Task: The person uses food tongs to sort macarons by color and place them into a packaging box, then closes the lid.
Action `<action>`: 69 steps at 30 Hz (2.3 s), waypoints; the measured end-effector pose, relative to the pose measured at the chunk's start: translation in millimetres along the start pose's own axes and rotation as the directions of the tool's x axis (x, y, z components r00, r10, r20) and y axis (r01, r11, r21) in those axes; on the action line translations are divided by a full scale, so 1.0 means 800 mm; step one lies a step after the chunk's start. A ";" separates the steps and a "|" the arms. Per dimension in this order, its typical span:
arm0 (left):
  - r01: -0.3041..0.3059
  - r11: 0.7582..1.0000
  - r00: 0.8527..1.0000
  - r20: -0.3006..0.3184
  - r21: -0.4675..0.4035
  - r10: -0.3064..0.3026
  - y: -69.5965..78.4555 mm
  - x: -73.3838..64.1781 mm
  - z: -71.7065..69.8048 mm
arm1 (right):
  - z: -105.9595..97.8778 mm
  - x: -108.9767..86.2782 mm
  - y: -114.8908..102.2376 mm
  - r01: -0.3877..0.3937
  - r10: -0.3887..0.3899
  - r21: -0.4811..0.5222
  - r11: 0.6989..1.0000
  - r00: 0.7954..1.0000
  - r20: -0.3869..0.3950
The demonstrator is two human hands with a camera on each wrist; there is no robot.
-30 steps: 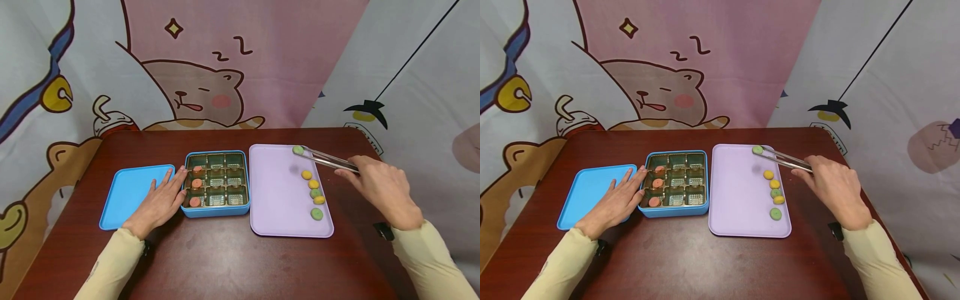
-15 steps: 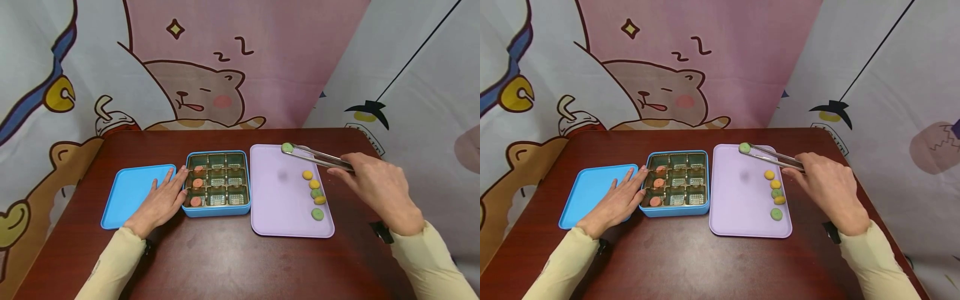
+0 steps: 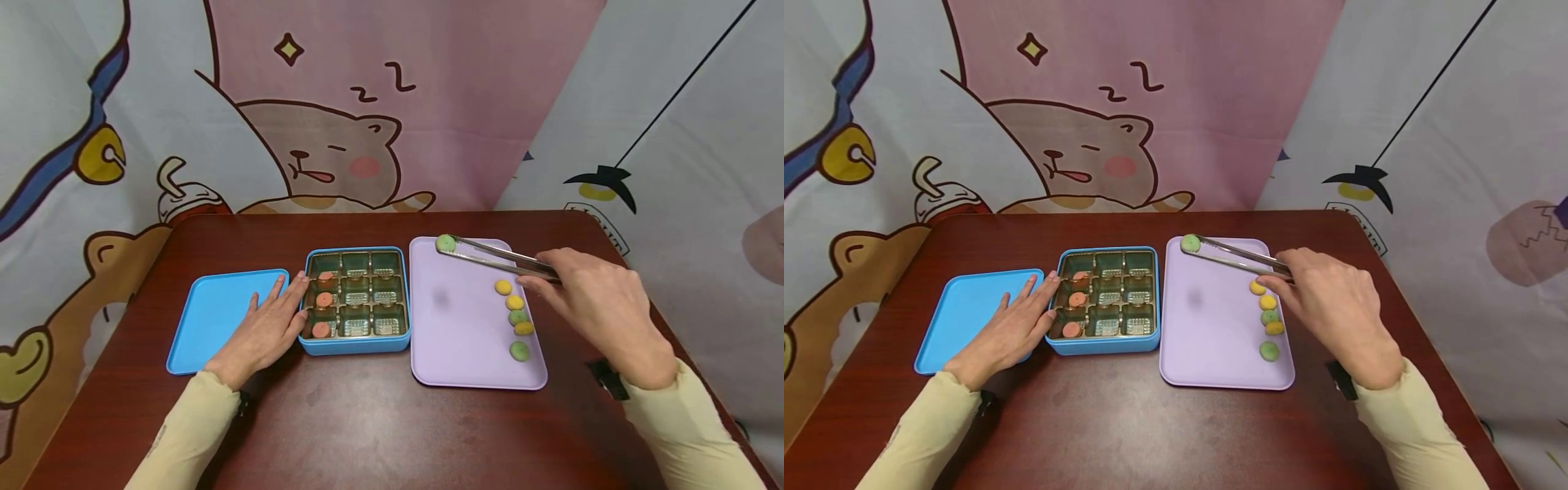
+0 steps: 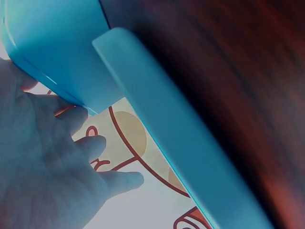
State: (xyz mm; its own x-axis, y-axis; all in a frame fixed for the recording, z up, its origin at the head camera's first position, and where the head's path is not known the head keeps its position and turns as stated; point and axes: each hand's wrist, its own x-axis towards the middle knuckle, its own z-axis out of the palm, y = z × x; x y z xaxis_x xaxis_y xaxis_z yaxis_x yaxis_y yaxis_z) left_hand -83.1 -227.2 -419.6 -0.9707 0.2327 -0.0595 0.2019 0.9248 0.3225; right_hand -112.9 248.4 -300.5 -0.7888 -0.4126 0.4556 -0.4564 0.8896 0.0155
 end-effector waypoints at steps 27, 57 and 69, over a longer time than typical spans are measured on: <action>0.002 1.000 1.000 -0.014 -0.003 -0.002 0.001 -0.002 -0.001 | 0.001 0.031 -0.066 0.154 -0.152 0.112 0.982 0.988 -0.020; -0.017 1.000 1.000 -0.024 -0.009 0.017 -0.002 -0.001 0.001 | 0.050 0.031 -0.111 0.228 -0.238 0.146 0.963 0.970 0.048; -0.013 1.000 1.000 -0.018 -0.010 0.013 -0.002 -0.001 0.001 | 0.075 0.024 -0.123 0.294 -0.302 0.104 0.950 0.950 0.074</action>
State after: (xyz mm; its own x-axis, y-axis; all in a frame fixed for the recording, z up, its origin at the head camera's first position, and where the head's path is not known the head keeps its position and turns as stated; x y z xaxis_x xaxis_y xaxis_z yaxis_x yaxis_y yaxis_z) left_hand -82.1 -228.6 -420.8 -0.9702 0.2395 -0.0382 0.2136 0.9184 0.3330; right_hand -108.2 141.3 -346.9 -0.6421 -0.6753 0.3628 -0.7084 0.7036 0.0561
